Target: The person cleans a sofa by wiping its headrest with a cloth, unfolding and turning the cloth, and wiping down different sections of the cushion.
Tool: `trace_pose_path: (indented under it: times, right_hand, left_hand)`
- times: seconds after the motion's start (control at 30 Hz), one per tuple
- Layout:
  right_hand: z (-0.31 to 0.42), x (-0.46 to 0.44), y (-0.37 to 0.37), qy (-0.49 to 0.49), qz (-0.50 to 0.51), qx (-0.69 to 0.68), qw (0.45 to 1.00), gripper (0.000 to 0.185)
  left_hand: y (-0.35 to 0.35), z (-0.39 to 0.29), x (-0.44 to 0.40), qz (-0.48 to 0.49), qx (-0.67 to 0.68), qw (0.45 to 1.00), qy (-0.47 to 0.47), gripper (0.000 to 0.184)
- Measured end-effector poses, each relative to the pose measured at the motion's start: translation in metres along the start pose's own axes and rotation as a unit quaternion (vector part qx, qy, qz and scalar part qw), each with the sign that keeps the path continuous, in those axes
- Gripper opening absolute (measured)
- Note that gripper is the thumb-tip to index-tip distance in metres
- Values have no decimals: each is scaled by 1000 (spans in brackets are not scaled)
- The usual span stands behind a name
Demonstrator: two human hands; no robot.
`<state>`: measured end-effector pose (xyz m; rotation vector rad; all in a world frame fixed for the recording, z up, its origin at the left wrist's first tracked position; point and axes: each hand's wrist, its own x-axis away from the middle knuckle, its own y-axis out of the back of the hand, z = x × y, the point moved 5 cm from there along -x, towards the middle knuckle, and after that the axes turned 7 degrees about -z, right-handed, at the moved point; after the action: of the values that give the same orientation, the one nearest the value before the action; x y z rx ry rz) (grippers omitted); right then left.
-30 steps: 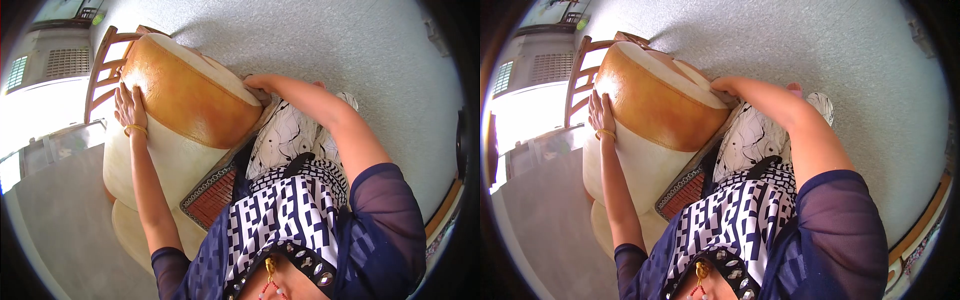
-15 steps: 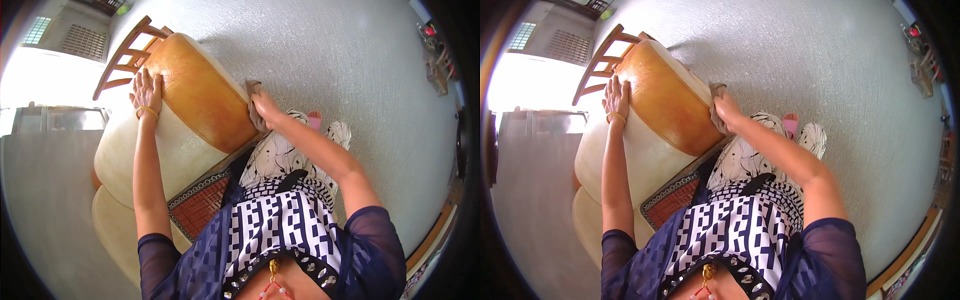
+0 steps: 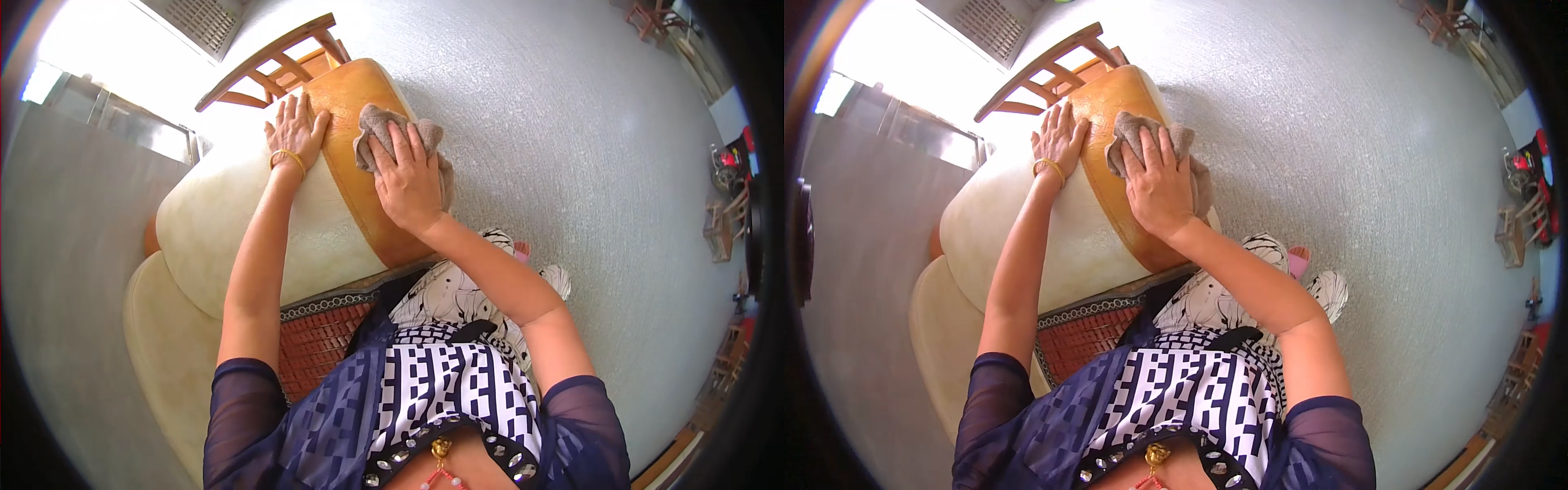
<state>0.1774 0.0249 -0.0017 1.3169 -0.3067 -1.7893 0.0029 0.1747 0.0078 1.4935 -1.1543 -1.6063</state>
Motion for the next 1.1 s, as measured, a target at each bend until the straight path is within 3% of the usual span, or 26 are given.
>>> trace_pose_path:
  times: [0.17, 0.27, 0.43, 0.5, 0.53, 0.57, 0.6, 0.63, 0.67, 0.73, 0.77, 0.87, 0.93, 1.0, 1.07, 1.1]
  right_hand:
    - [3, 21, 4, 124, -9, 23, 992, 43]
    - [9, 52, 10, 150, -6, 21, 988, 37]
    - [20, 108, 22, 154, 38, -75, 984, 32]
    - [21, 108, 30, 58, 91, -170, 980, 25]
    - [20, 108, 26, 59, 91, -168, 980, 25]
    - [4, 108, 9, -122, 136, -338, 923, 23]
    - [-6, 110, -7, -295, 171, -485, 806, 20]
    - [8, 88, 10, -415, 175, -693, 563, 27]
    - [3, 74, 11, -414, 177, -692, 564, 27]
    - [-5, 67, 8, -542, 196, -724, 378, 40]
    - [13, 44, 39, -523, 199, -759, 334, 44]
    - [3, 29, 41, -482, 147, -775, 380, 47]
    - [6, 22, 43, -465, 119, -792, 377, 45]
    - [12, 12, 54, -411, 95, -840, 341, 47]
    - [12, 11, 59, -407, 88, -847, 332, 47]
    - [13, 10, 60, -401, 81, -854, 320, 48]
  left_hand:
    - [3, -1, 1, 26, -8, 1000, 5, 71]
    - [5, -3, 0, 28, -12, 1000, 7, 72]
    - [2, -1, 2, -1, -1, 1000, 3, 72]
    - [1, 0, 1, -3, 1, 1000, 5, 72]
    - [0, 0, 2, -1, 2, 1000, 7, 72]
    - [1, 0, 2, -2, 3, 1000, 8, 72]
    - [1, 0, 1, 5, 6, 1000, 9, 72]
    - [1, 0, 1, 13, 9, 1000, 11, 72]
    - [4, 0, 0, 12, 11, 1000, 14, 72]
    - [8, -2, 3, 36, 13, 999, 12, 73]
    - [8, -2, 2, 38, 18, 999, 12, 73]
    - [-2, 8, -1, 21, 85, 996, 14, 73]
    - [-1, 14, -4, 12, 118, 993, 16, 67]
    - [11, 17, -6, -103, 322, 941, -13, 61]
    - [39, 4, 5, -101, 324, 940, -42, 59]
    - [48, -12, 18, -24, 501, 865, -14, 59]
